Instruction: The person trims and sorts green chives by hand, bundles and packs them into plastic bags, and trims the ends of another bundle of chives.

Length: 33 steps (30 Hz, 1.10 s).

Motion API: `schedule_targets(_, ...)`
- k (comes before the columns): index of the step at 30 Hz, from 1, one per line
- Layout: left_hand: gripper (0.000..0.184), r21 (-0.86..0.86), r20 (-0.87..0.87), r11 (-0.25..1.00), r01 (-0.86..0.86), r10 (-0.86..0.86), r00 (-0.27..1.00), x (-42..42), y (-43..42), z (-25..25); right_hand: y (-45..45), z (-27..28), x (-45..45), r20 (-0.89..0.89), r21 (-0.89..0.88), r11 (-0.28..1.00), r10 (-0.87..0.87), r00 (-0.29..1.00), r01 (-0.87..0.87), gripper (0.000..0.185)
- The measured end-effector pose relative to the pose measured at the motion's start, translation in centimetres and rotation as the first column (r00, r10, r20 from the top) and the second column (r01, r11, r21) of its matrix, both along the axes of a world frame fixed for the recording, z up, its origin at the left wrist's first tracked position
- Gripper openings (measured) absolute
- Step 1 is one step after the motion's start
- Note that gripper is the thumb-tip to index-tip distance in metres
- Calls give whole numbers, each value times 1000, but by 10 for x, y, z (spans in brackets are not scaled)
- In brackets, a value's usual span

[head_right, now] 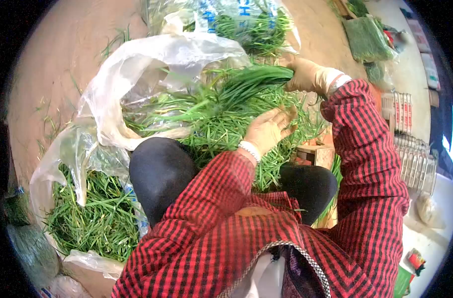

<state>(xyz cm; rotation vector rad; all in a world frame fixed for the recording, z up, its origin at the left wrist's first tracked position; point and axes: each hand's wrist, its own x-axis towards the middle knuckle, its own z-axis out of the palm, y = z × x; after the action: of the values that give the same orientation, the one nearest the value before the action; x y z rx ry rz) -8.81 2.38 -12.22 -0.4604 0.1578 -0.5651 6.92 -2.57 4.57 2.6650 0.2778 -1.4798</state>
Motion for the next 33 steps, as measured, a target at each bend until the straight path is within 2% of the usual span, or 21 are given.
schedule_targets(3,56,-107,70,994,-27,35,997,5,5,7,-10,22,-31,3,139,977,-166,986,164,39)
schedule_targets(4,64,-24,-73,999,-38,36,997,3,20,29,-22,20,-52,52,197,976,-106,993,94,42)
schedule_targets(7,64,154,-85,987,33,-20,996,5,24,27,-32,10,-130,347,303,952,-70,935,-42,50)
schedule_targets(8,63,371,-206,926,74,4,979,10,14,14,-30,-2,-146,352,240,971,-77,933,-10,50)
schedule_targets(9,47,378,-267,920,106,-1,964,5,17,26,-30,-9,-170,378,170,985,-93,921,30,49)
schedule_targets(11,28,415,-249,897,151,-47,967,-8,11,10,-39,-23,-209,386,307,949,-189,903,67,49)
schedule_targets(12,16,491,-381,829,269,-74,922,-12,15,20,-42,-22,-220,376,312,947,-199,905,79,51)
schedule_targets(13,14,530,-365,777,340,-153,918,-16,22,26,-50,-25,-228,267,596,792,-350,898,131,47)
schedule_targets(15,14,678,-295,674,294,-116,948,-20,35,48,-73,-43,-227,-260,838,254,-591,764,482,43)
schedule_targets(16,14,710,-260,632,311,-175,950,-26,43,60,-86,-30,-219,-458,682,199,-633,624,703,40)
schedule_targets(17,17,797,-188,542,267,-197,962,-31,49,72,-85,-24,-227,-728,543,-205,-598,335,814,40)
schedule_targets(19,21,908,-9,397,134,-300,954,-47,58,91,-70,-33,-232,-823,524,-283,-410,393,803,39)
schedule_targets(20,23,920,-70,341,194,-344,936,-59,61,124,-78,-53,-236,-764,607,-172,-397,509,776,39)
schedule_targets(21,26,976,63,217,28,-404,912,-69,64,121,-60,-34,-236,-679,723,-177,-362,639,667,39)
schedule_targets(23,30,996,44,89,10,-586,809,-89,69,135,-36,9,-230,-845,464,-512,-502,187,723,40)
schedule_targets(25,31,987,162,104,-124,-615,772,-104,78,166,-50,-55,-198,-945,300,-763,-159,284,572,50)
schedule_targets(28,39,993,104,111,-43,-637,764,-112,96,168,-59,-49,-175,-573,802,-553,-602,556,226,52)
schedule_targets(29,41,988,138,136,-68,-625,768,-116,98,175,-54,-15,-175,-883,448,-824,-349,313,346,48)
schedule_targets(30,36,970,228,77,-231,-624,748,-118,102,176,-53,-6,-173,-819,566,-781,-498,284,264,42)
schedule_targets(32,31,984,167,67,-163,-645,745,-122,115,183,-63,-19,-160,-659,751,-629,-699,276,201,35)
schedule_targets(33,30,985,171,80,-156,-634,754,-125,120,187,-60,-23,-155,-683,729,-659,-688,246,182,35)
